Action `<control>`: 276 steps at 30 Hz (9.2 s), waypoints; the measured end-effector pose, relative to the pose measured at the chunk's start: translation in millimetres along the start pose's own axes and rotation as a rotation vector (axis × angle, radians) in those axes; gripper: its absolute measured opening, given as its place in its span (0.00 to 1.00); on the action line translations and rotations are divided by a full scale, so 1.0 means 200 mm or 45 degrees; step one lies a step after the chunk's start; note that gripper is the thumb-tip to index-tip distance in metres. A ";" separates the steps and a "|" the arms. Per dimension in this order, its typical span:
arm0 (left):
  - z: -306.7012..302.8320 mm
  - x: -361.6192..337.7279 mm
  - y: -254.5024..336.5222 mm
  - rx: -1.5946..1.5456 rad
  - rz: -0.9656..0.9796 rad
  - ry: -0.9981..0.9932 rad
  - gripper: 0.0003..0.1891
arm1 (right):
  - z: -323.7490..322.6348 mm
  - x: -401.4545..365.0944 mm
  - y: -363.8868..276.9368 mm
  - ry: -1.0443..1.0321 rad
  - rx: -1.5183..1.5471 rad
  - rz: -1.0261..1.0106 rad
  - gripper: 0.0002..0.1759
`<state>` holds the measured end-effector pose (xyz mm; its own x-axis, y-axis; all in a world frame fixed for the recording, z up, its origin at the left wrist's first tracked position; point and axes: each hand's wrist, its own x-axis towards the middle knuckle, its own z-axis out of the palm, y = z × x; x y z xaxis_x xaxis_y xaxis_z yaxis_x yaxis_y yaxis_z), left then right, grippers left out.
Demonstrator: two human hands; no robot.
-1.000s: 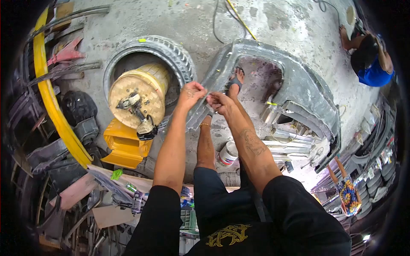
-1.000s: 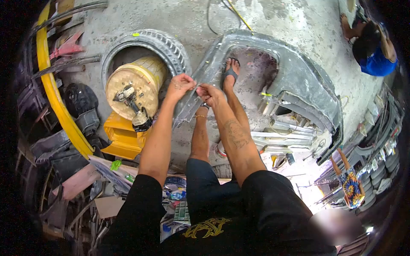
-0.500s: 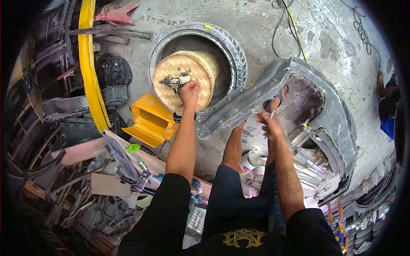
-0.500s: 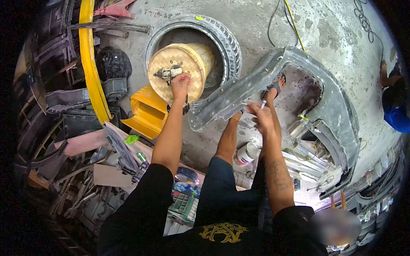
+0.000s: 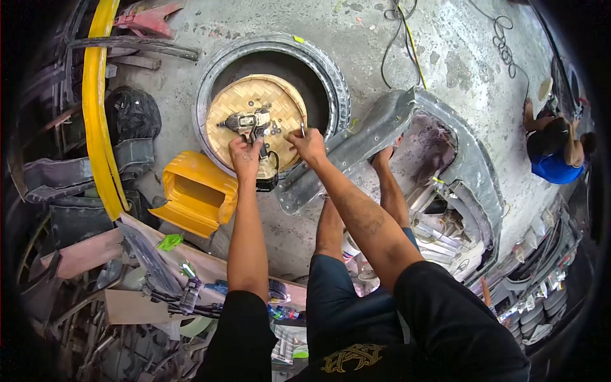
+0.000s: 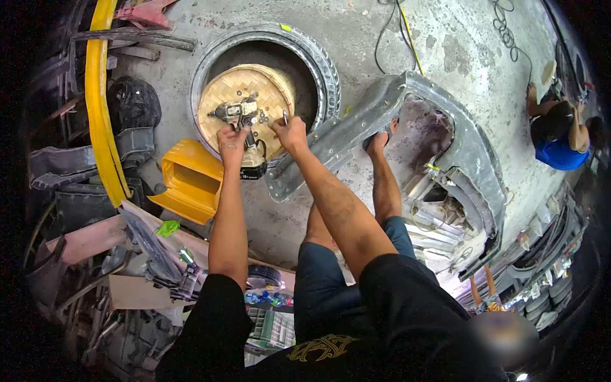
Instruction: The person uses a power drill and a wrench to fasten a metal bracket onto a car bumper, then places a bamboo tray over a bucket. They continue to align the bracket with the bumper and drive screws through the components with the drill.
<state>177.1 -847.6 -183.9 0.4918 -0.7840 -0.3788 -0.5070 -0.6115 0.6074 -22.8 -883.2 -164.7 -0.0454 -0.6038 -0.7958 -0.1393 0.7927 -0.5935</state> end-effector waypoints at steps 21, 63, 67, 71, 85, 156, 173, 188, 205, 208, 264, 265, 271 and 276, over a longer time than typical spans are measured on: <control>-0.36 -0.27 0.89 -0.497 -0.542 -0.501 0.16 | -1.50 -0.06 0.16 0.443 0.056 0.079 0.19; 1.03 0.01 1.57 0.136 -1.000 -1.635 0.14 | -1.39 0.12 0.38 0.185 1.318 0.457 0.16; 1.04 0.02 1.54 0.125 -0.988 -1.634 0.14 | -1.41 0.10 0.37 0.257 1.311 0.584 0.14; 1.05 0.03 1.56 0.114 -0.977 -1.731 0.14 | -1.41 0.13 0.35 0.293 1.340 0.588 0.13; 1.08 0.07 1.51 0.024 -1.038 -1.750 0.14 | -1.37 0.15 0.41 0.344 1.462 0.522 0.14; 0.28 0.21 0.01 0.429 -0.535 -0.124 0.63 | -1.48 0.11 0.44 0.124 0.600 0.220 0.23; 1.36 -0.56 1.07 -0.063 0.665 -0.886 0.14 | -1.53 0.15 0.32 0.037 0.599 0.351 0.19; 1.45 -0.35 1.10 -0.102 -0.092 -1.343 0.08 | -1.53 0.28 0.52 0.060 0.464 0.068 0.11; 1.46 -0.35 1.13 -0.175 -0.087 -1.365 0.11 | -1.55 0.20 0.32 0.302 -0.096 -0.130 0.11; 1.48 -0.36 1.13 0.103 -0.035 -1.321 0.09 | -1.54 0.21 0.32 0.327 -0.156 -0.141 0.12; 1.29 -0.44 1.13 -0.317 -0.329 -1.262 0.09 | -1.65 0.04 0.55 0.102 -0.063 0.026 0.11; 1.23 -0.45 1.10 -0.387 -0.404 -1.161 0.09 | -1.65 0.03 0.60 0.100 -0.057 -0.037 0.11; 0.58 -0.33 0.61 -0.618 -0.507 -0.567 0.09 | -1.41 -0.19 0.17 -0.048 -0.180 -0.060 0.10; 0.26 -0.07 0.38 -0.428 -0.282 -0.315 0.10 | -0.78 -0.13 -0.02 -0.179 -0.155 -0.489 0.11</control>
<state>95.2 -889.3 -168.4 0.3584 -0.6651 -0.6551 -0.1314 -0.7307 0.6699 -175.4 -883.6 -122.4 0.1668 -0.8292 -0.5336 -0.2363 0.4918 -0.8381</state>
